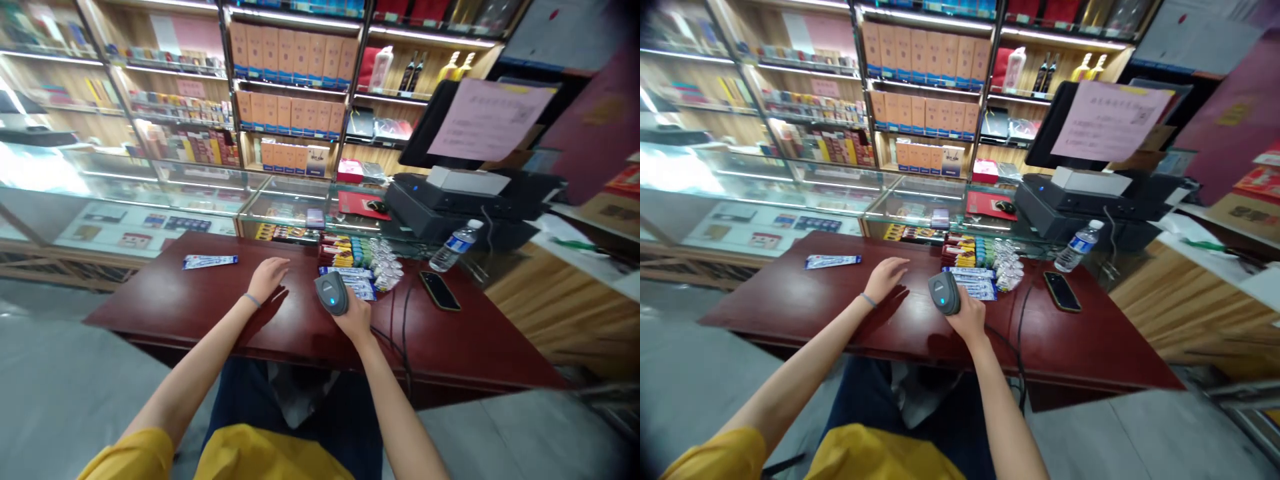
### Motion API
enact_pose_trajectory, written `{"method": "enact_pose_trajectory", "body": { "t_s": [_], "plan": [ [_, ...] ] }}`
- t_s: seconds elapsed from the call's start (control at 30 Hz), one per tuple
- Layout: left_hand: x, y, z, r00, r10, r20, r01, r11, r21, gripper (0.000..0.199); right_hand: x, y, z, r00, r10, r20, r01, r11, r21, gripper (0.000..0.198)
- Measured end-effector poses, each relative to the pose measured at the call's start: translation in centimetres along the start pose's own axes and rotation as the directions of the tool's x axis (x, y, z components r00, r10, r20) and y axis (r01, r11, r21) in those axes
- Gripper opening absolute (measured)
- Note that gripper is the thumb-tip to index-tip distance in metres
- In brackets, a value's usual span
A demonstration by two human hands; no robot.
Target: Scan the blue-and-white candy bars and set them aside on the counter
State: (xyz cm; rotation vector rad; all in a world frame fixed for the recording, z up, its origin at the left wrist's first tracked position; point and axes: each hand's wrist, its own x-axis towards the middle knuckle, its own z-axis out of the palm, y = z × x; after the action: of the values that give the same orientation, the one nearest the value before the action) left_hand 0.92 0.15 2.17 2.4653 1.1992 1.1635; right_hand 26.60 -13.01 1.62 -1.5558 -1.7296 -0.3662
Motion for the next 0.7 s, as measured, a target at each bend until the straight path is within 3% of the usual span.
{"method": "enact_pose_trajectory", "body": {
  "t_s": [0.3,0.53,0.7],
  "plan": [
    [-5.3,-7.7,-7.1,0.988,-0.139,-0.062,0.146,0.982,0.121,0.026,1.7,-6.4,4.8,0.996,-0.085,-0.011,0.086,0.992,0.097,0.043],
    [-7.7,-11.6,-10.1,0.974,-0.225,-0.038,0.228,0.948,0.224,0.026,1.6,-7.2,6.3,0.987,-0.159,-0.023,0.161,0.980,0.114,0.040],
    [-7.3,-14.9,-10.8,0.952,-0.296,-0.077,0.303,0.881,0.363,0.045,1.4,-7.2,6.3,0.983,-0.180,-0.033,0.182,0.979,0.097,0.037]
  ]
}}
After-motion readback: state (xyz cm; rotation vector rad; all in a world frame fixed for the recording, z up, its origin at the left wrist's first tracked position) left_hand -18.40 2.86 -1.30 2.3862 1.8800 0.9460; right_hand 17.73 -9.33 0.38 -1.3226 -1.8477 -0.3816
